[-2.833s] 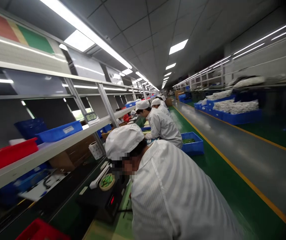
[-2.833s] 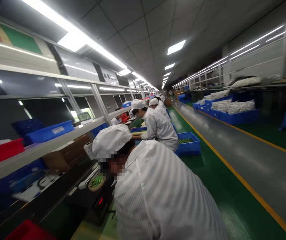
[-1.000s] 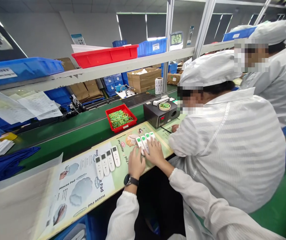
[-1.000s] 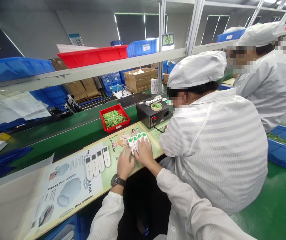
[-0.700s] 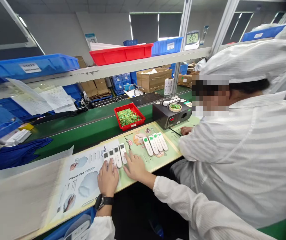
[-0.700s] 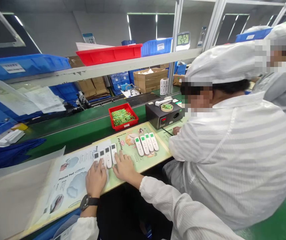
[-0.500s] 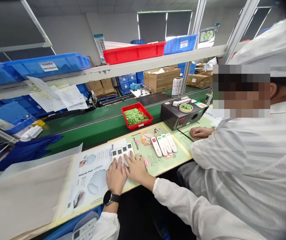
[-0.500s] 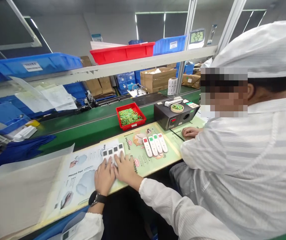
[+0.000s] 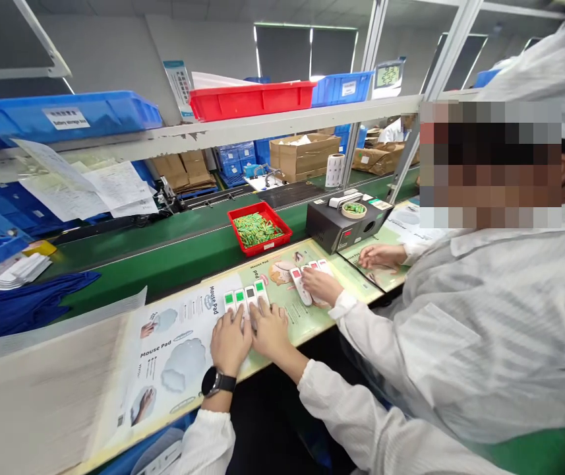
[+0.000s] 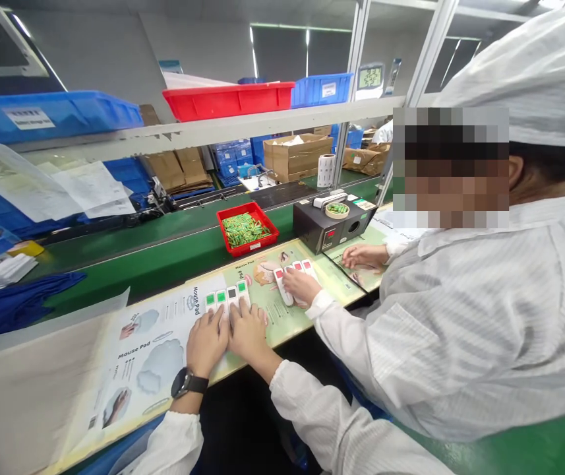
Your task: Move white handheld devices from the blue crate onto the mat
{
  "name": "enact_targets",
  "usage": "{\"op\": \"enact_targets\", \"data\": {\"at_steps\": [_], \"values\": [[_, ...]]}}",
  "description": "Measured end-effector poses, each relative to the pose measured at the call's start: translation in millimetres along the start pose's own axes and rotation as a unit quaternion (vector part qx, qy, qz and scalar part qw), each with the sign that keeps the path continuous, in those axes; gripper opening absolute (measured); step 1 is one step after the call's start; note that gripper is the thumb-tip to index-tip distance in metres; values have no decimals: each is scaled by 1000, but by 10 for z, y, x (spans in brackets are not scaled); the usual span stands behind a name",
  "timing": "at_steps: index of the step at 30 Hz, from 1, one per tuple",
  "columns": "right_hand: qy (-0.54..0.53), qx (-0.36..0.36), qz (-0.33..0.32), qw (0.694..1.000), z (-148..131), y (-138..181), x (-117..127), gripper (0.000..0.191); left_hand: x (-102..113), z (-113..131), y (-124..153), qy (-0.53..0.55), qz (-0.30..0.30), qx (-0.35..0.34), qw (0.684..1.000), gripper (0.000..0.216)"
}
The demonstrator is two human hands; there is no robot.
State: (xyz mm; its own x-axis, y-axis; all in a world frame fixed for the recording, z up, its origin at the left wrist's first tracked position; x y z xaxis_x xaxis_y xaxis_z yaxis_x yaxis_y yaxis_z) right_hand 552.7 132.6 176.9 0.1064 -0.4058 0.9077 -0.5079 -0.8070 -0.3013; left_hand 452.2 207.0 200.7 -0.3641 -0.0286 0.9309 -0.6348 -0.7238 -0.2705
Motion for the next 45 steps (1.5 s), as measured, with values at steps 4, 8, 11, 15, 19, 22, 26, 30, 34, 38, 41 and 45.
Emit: {"op": "enact_targets", "data": {"at_steps": [4,8,11,15,19,22,26,30,34,38,41,45], "values": [[5,-43,3,999,238,20,42,51,-70,277,-33,18,-12,-34,999,49],[26,-90,35,995,430,67,-33,54,-204,533,-79,61,-19,-72,995,53],[28,-100,100,990,477,145,-80,54,-219,678,-97,101,-40,-87,990,57],[-2,-36,163,986,483,269,-47,48,24,625,195,115,41,-22,992,59],[-18,18,155,988,521,367,-8,40,317,125,1040,182,166,20,969,44],[-23,44,159,986,560,386,-41,37,331,-516,1934,197,223,146,943,35],[-31,101,209,972,595,345,-133,51,55,-1394,3298,164,144,412,885,41],[-21,156,208,965,642,314,-212,55,-276,-1813,4417,152,-4,610,778,41],[-6,115,217,969,743,291,-242,63,-489,-1809,4758,165,-5,636,754,41],[8,-57,160,985,742,227,-224,100,-654,-1822,4444,164,28,611,774,46],[34,-116,45,992,622,177,-200,102,-725,-1909,4086,126,56,607,783,55],[54,-115,15,992,551,144,-156,100,-687,-1956,3852,81,70,612,784,58]]}}
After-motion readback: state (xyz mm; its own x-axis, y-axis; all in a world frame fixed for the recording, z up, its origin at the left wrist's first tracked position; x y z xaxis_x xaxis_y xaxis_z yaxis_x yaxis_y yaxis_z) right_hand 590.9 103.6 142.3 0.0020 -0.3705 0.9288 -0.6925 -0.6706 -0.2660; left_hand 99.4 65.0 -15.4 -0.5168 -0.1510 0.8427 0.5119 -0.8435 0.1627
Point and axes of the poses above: each hand's wrist, its own y-axis away from the middle knuckle, its own x-axis out of the back of the hand, z = x × y, the point moved 1 cm from there along -y, towards the middle knuckle, and after that the axes turned 7 degrees about y, right-handed, at the moved point
